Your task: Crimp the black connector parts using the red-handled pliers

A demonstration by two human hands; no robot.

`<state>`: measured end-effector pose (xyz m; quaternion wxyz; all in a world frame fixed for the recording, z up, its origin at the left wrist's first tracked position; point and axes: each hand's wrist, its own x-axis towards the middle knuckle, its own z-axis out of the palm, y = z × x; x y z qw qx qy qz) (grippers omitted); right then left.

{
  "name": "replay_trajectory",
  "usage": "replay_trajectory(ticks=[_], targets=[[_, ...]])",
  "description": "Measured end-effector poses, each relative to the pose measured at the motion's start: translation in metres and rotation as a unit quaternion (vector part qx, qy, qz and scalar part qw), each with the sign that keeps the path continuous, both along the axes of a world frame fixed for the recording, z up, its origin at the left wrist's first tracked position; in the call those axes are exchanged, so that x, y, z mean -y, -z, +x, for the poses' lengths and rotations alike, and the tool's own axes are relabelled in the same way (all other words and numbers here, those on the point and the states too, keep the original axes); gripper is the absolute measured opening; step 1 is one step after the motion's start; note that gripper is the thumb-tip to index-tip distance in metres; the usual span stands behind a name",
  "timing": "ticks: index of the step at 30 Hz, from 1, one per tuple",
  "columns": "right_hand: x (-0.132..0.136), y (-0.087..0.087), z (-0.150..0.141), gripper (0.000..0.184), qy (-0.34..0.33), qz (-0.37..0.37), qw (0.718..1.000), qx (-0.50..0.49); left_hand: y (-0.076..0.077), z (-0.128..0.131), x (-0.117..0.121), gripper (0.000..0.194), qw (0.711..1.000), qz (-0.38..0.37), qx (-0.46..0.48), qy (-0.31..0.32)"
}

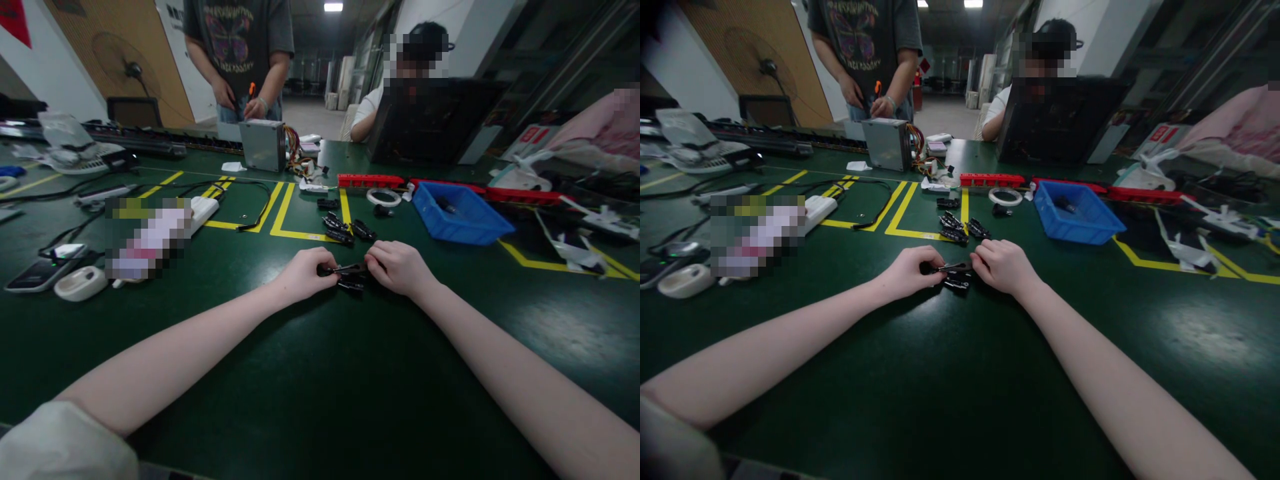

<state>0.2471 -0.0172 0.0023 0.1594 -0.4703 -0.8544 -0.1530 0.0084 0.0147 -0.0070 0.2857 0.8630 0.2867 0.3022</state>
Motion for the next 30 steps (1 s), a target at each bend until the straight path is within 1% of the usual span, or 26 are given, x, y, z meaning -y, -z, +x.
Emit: replay_trajectory(ticks=[7, 11, 14, 22, 30], targets=[[0.0009, -0.0014, 0.0005, 0.033, 0.002, 0.005, 1.0, -0.003, -0.0014, -0.0005, 0.0005, 0.005, 1.0, -0.024, 0.0, 0.012], [0.0008, -0.0013, 0.0007, 0.033, 0.003, 0.0, 1.0, -0.001, -0.0009, -0.0006, 0.0005, 0.008, 0.999, -0.03, -0.012, 0.0], [0.0006, -0.0017, 0.0004, 0.034, 0.005, -0.006, 1.0, 0.003, -0.0012, -0.0005, 0.0007, 0.008, 0.999, -0.029, -0.018, -0.009], [0.0011, -0.0031, -0.0006, 0.034, 0.01, -0.022, 1.0, 0.008, -0.0035, -0.0009, 0.0017, 0.006, 1.0, -0.021, -0.018, 0.0], [0.0006, -0.0024, -0.0011, 0.035, 0.014, -0.023, 1.0, 0.008, -0.0011, -0.0014, 0.0007, 0.005, 1.0, 0.0, -0.01, -0.003]])
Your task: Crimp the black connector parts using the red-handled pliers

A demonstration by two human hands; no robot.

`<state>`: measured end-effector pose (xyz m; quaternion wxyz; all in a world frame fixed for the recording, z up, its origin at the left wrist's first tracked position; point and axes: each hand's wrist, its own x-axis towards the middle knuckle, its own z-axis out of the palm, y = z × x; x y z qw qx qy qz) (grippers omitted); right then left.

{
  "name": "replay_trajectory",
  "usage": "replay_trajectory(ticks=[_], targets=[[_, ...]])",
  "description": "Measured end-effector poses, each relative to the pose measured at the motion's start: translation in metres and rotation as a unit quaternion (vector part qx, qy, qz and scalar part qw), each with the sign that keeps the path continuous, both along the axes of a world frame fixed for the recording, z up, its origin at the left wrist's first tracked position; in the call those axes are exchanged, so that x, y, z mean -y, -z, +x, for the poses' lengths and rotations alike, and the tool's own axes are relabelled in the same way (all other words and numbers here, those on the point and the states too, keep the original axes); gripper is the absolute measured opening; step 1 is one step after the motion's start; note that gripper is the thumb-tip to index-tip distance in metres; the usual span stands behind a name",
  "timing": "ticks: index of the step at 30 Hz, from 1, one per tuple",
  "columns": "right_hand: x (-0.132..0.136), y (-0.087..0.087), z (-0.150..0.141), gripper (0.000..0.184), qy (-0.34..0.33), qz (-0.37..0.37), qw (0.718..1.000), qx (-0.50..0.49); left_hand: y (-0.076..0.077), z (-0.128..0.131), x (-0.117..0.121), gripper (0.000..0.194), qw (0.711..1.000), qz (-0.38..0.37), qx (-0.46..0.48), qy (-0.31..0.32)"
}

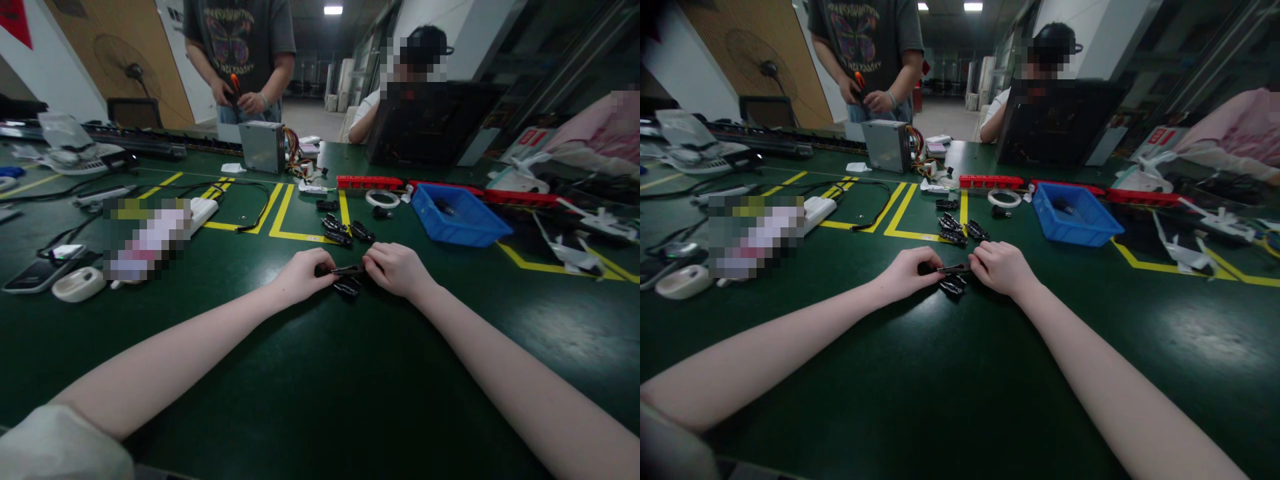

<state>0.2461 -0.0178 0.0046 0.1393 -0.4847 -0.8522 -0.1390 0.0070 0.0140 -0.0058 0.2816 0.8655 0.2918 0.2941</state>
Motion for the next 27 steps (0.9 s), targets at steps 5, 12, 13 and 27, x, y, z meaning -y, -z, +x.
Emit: replay_trajectory(ticks=[5, 12, 13, 27], targets=[[0.0002, -0.0002, 0.0002, 0.034, 0.0, -0.002, 1.0, 0.002, -0.0003, -0.0005, -0.0003, 0.005, 1.0, 0.007, 0.009, -0.002], [0.0008, -0.0002, -0.0013, 0.034, 0.009, 0.009, 1.0, 0.002, -0.0009, 0.0002, -0.0003, 0.004, 1.0, -0.001, 0.002, -0.003], [0.0009, -0.0001, -0.0015, 0.035, 0.011, 0.01, 1.0, 0.002, -0.0011, 0.0004, -0.0003, 0.004, 1.0, -0.002, 0.001, -0.004], [0.0004, -0.001, -0.0018, 0.034, 0.013, -0.01, 1.0, 0.002, 0.0001, 0.0014, 0.0004, 0.003, 1.0, -0.008, 0.009, -0.007]])
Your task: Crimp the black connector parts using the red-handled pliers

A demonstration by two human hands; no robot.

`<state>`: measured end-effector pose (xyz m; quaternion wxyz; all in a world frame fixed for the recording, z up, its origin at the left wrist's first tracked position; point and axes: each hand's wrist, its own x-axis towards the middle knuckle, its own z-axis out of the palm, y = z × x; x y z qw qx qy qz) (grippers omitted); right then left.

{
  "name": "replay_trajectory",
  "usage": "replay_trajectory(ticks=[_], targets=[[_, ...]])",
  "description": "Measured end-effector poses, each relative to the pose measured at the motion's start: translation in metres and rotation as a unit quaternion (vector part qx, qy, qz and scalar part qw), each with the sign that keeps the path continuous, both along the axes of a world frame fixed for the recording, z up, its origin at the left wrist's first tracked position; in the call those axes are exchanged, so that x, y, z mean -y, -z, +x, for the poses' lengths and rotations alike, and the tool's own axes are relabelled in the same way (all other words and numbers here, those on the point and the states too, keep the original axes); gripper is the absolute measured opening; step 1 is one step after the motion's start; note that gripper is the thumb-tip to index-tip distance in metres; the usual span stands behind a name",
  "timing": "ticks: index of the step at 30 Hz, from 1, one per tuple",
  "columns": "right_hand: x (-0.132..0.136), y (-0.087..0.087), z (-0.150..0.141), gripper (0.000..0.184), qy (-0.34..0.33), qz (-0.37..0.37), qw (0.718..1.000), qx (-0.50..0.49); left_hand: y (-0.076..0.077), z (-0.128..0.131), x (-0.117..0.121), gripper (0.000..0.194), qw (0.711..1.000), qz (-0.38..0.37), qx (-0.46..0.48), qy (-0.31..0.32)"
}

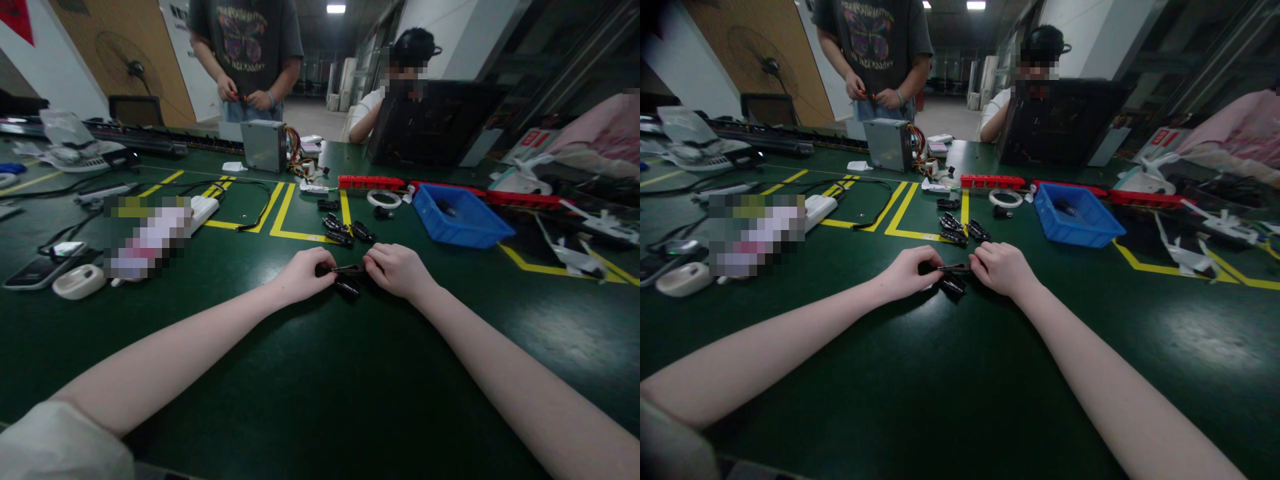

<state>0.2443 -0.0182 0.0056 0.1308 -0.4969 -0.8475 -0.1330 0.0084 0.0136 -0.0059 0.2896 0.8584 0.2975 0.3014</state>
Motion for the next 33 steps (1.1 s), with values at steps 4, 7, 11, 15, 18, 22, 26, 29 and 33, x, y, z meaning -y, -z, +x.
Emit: replay_trajectory(ticks=[4, 7, 11, 15, 18, 22, 26, 29, 33], targets=[[0.001, 0.0, 0.0, 0.034, 0.005, -0.005, 1.0, -0.007, 0.0, 0.0, -0.001, 0.003, 1.0, -0.014, -0.003, 0.005], [0.003, -0.001, 0.001, 0.032, 0.0, -0.012, 1.0, -0.01, 0.0, 0.0, -0.002, 0.003, 1.0, -0.025, 0.0, 0.003], [0.005, -0.003, 0.003, 0.032, 0.002, -0.044, 0.998, -0.034, -0.001, 0.0, -0.001, 0.003, 0.999, -0.039, -0.001, 0.004], [0.006, -0.008, 0.009, 0.035, -0.01, -0.085, 0.995, -0.053, -0.004, -0.001, -0.001, 0.003, 0.999, -0.044, -0.002, 0.015], [0.009, -0.008, 0.024, 0.053, -0.025, -0.1, 0.994, -0.047, -0.005, -0.001, -0.001, 0.003, 0.999, -0.047, -0.004, 0.02], [0.019, 0.0, 0.051, 0.066, 0.0, -0.12, 0.992, -0.045, -0.006, -0.002, -0.001, 0.003, 0.997, -0.066, -0.001, 0.028], [0.027, 0.009, 0.064, 0.06, 0.021, -0.115, 0.991, -0.068, -0.007, -0.001, -0.001, 0.003, 0.997, -0.068, -0.003, 0.031], [0.032, 0.01, 0.064, 0.058, -0.001, -0.072, 0.996, -0.061, -0.008, -0.001, 0.0, 0.003, 0.997, -0.068, -0.01, 0.03], [0.041, 0.006, 0.064, 0.058, -0.008, -0.009, 0.999, -0.041, -0.011, -0.002, 0.002, 0.005, 0.997, -0.066, -0.02, 0.034]])
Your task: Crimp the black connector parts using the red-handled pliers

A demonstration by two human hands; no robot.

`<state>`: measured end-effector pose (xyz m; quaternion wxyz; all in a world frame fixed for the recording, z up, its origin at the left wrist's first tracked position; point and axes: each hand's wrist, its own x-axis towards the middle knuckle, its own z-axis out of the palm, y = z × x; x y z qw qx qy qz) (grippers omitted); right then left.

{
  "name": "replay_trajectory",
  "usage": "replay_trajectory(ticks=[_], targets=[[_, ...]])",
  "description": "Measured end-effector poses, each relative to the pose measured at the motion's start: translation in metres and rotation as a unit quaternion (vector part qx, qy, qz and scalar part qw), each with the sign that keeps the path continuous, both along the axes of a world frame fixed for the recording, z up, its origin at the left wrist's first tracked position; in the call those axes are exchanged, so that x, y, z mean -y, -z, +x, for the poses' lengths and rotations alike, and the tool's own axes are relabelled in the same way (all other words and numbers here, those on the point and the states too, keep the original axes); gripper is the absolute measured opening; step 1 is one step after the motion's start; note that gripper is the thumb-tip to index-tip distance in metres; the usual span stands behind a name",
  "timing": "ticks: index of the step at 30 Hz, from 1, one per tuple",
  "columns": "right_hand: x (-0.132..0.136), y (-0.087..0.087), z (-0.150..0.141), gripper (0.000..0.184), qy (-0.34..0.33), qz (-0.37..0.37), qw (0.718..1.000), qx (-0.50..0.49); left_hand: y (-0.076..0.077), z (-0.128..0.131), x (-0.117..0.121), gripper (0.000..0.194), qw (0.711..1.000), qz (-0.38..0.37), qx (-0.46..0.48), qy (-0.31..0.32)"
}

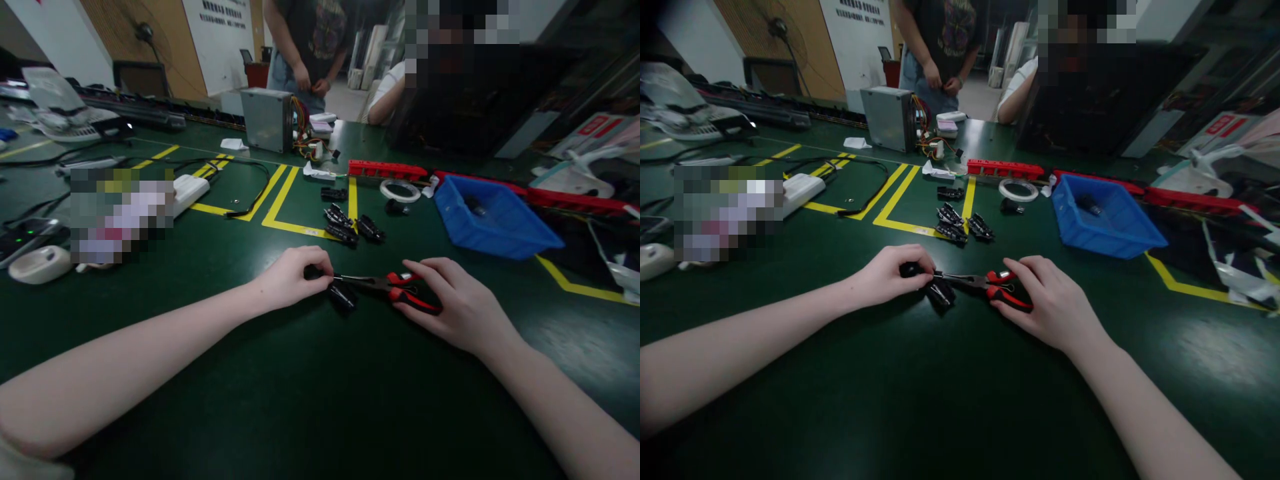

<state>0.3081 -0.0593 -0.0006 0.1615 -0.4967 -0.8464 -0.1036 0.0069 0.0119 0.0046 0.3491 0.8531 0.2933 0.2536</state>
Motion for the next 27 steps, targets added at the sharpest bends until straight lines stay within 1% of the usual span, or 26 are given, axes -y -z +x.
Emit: replay_trajectory(ticks=[5, 11, 15, 18, 21, 23, 27], targets=[[0.01, -0.002, 0.001, 0.047, 0.018, -0.01, 1.0, -0.011, -0.003, -0.003, 0.003, 0.005, 1.0, -0.004, -0.014, 0.007], [0.012, 0.001, 0.001, 0.045, 0.039, -0.014, 0.998, -0.048, -0.002, -0.006, 0.004, 0.006, 0.999, -0.033, -0.017, 0.007], [0.013, 0.001, -0.003, 0.043, 0.054, -0.032, 0.992, -0.109, -0.003, -0.005, 0.003, 0.007, 0.996, -0.091, 0.016, -0.008], [0.014, -0.003, -0.009, 0.041, 0.062, -0.038, 0.984, -0.161, -0.005, -0.004, 0.003, 0.008, 0.99, -0.134, 0.039, -0.03], [0.015, -0.006, -0.016, 0.039, 0.064, -0.049, 0.978, -0.191, -0.006, -0.003, 0.002, 0.009, 0.982, -0.172, 0.06, -0.047], [0.015, -0.008, -0.018, 0.039, 0.064, -0.061, 0.976, -0.201, -0.006, -0.003, 0.001, 0.01, 0.975, -0.205, 0.075, -0.041], [0.017, -0.009, -0.02, 0.04, 0.061, -0.086, 0.972, -0.212, -0.004, -0.002, 0.001, 0.013, 0.96, -0.258, 0.105, -0.006]])
